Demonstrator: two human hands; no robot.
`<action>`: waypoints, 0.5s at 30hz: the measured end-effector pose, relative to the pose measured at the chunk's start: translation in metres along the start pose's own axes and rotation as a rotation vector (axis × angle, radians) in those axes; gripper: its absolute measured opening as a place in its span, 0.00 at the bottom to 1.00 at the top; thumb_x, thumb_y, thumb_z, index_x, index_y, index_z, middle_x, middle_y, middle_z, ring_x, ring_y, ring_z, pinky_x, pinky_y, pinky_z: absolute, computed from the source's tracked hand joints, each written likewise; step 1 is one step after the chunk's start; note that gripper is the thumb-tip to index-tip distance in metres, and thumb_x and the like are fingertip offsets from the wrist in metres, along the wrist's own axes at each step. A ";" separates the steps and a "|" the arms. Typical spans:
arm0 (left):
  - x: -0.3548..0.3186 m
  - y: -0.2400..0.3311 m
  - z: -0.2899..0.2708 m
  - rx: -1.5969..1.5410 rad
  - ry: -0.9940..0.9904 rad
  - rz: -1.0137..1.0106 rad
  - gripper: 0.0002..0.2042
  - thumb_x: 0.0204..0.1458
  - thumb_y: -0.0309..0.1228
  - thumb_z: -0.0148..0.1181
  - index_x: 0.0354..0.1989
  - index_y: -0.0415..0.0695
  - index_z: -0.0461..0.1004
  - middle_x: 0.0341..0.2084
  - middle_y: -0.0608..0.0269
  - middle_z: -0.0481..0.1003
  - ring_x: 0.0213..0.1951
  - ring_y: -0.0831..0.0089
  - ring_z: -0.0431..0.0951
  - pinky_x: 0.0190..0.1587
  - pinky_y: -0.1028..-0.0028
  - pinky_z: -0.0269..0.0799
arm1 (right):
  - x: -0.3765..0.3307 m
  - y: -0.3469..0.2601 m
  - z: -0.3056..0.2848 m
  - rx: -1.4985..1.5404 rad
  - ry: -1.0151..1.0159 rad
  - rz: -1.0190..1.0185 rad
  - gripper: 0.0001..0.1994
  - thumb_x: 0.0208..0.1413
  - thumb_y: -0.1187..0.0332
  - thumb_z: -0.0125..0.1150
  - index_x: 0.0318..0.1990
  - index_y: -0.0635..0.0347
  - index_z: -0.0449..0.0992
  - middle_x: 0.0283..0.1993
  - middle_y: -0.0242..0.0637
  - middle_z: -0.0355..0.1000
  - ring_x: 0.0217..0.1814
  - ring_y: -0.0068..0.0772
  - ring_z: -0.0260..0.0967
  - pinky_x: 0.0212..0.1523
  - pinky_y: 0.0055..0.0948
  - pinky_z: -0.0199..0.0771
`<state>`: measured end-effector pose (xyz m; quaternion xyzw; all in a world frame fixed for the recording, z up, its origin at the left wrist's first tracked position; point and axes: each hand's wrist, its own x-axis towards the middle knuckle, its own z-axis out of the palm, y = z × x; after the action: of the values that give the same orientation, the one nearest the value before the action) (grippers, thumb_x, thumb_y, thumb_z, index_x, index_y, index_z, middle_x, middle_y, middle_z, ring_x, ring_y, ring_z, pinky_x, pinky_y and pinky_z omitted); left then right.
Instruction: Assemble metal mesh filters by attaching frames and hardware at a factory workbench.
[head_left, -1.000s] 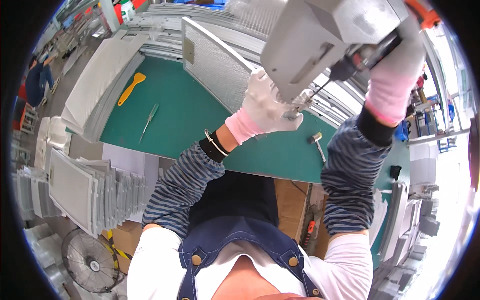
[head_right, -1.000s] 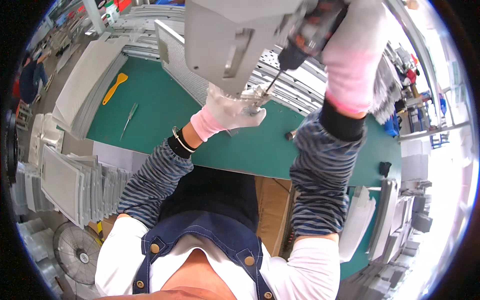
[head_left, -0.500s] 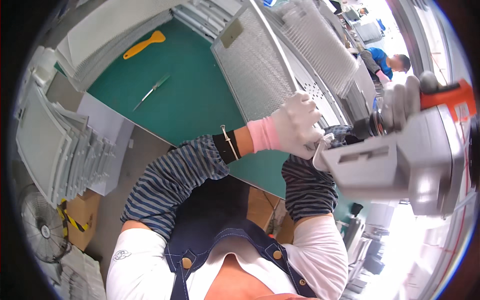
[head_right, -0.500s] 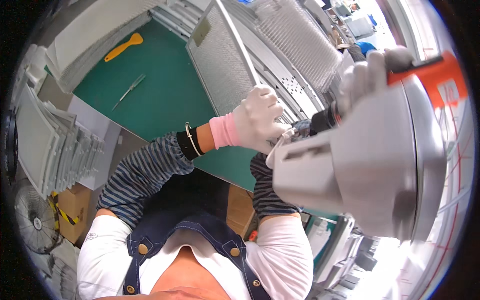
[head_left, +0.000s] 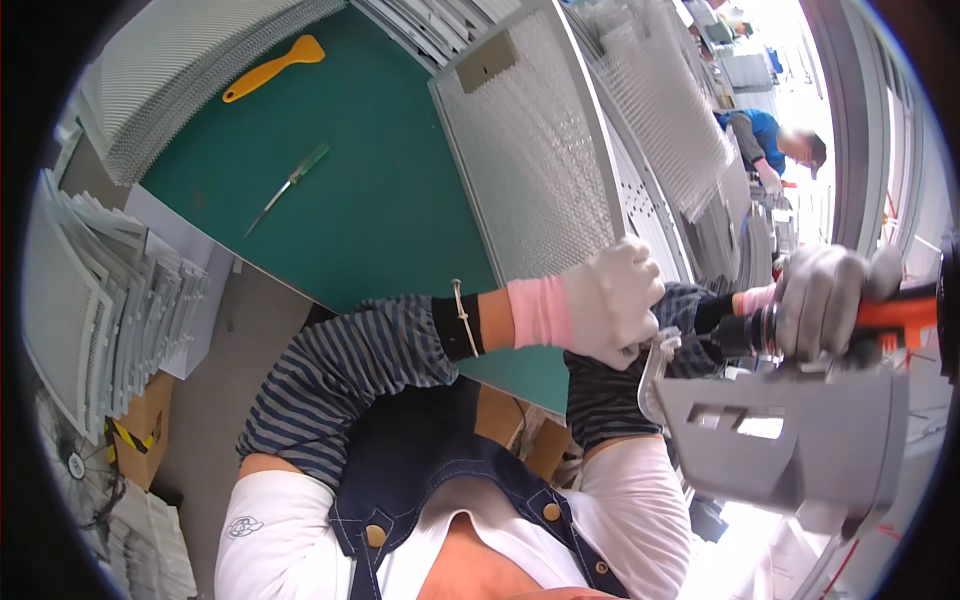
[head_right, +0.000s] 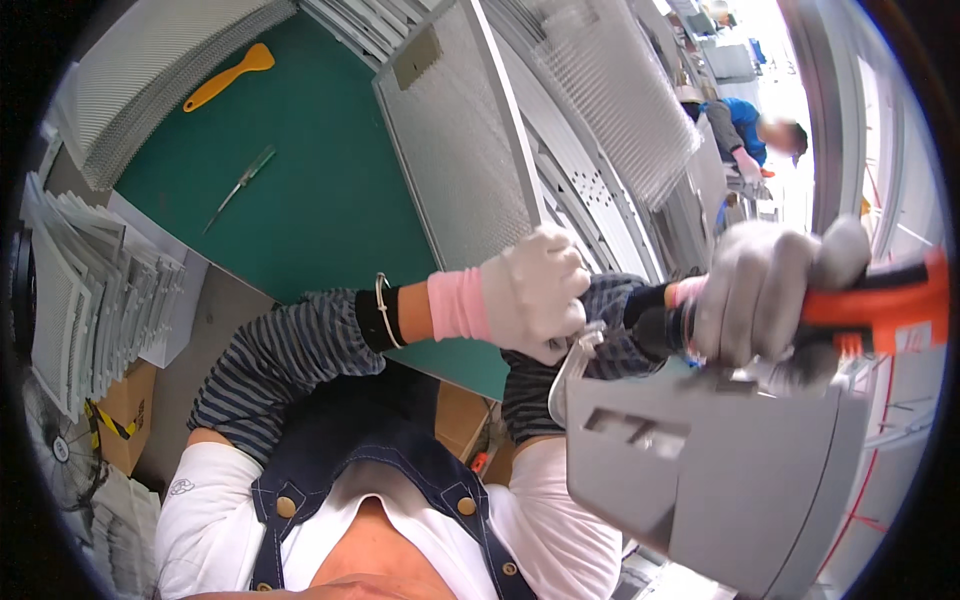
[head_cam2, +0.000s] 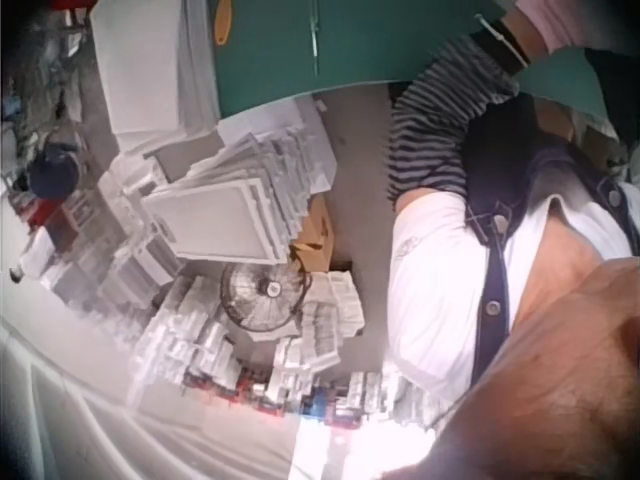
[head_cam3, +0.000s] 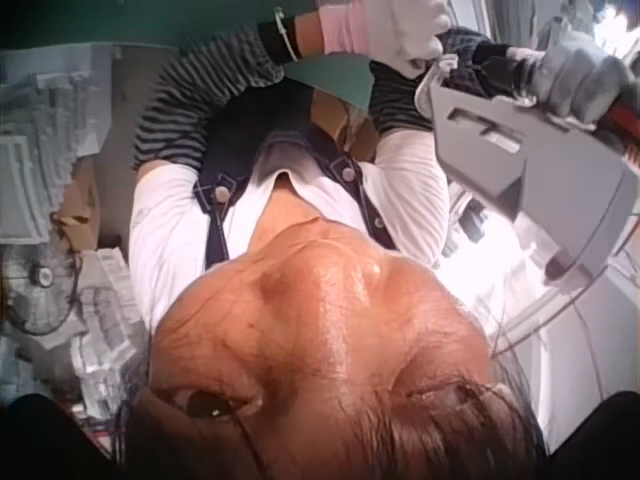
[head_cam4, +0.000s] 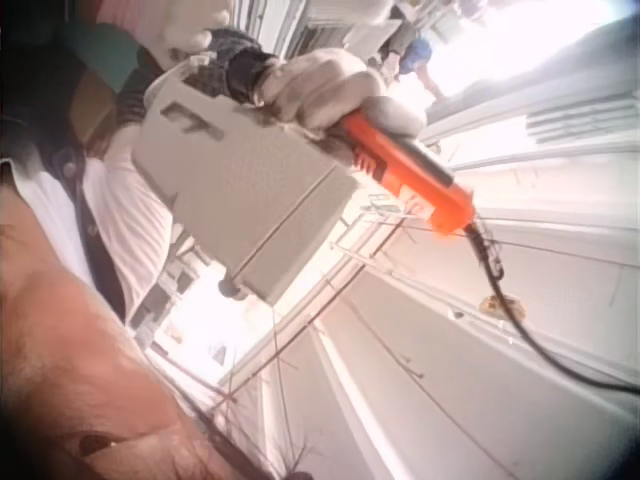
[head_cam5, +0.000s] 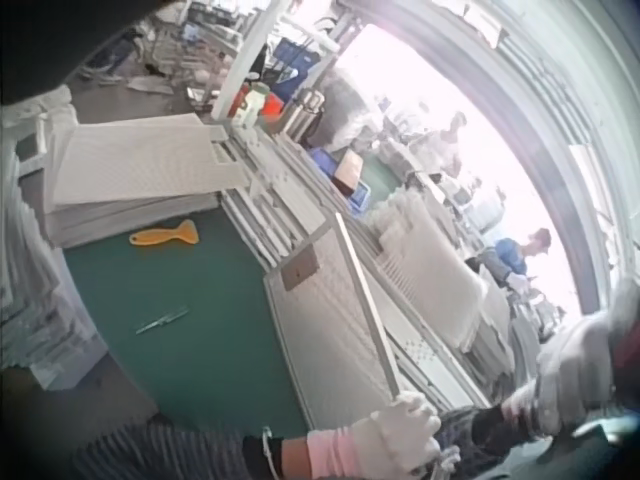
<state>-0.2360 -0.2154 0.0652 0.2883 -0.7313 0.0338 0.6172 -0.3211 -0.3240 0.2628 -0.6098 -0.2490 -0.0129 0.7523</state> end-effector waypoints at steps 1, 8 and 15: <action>-0.001 0.003 -0.003 -0.046 0.039 0.032 0.13 0.25 0.44 0.62 0.12 0.48 0.69 0.19 0.63 0.67 0.28 0.62 0.71 0.35 0.62 0.65 | 0.016 0.001 0.008 0.022 -0.049 0.051 0.14 0.57 0.76 0.61 0.39 0.62 0.57 0.26 0.43 0.71 0.23 0.38 0.75 0.22 0.34 0.78; -0.031 0.002 -0.016 -0.082 0.087 0.044 0.13 0.24 0.43 0.62 0.13 0.47 0.69 0.20 0.63 0.66 0.27 0.64 0.70 0.35 0.63 0.65 | 0.055 0.047 0.035 -0.075 0.032 -0.121 0.13 0.54 0.77 0.63 0.32 0.63 0.61 0.21 0.43 0.70 0.17 0.36 0.72 0.13 0.30 0.78; -0.020 0.007 -0.030 -0.036 -0.016 0.069 0.14 0.29 0.43 0.64 0.13 0.49 0.68 0.20 0.64 0.66 0.29 0.63 0.71 0.39 0.59 0.68 | 0.037 0.052 0.083 -0.130 0.204 -0.405 0.12 0.53 0.77 0.62 0.29 0.63 0.62 0.20 0.42 0.70 0.15 0.34 0.70 0.09 0.26 0.73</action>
<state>-0.2117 -0.1896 0.0557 0.2522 -0.7461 0.0396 0.6149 -0.3017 -0.2233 0.2405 -0.5900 -0.2877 -0.2410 0.7148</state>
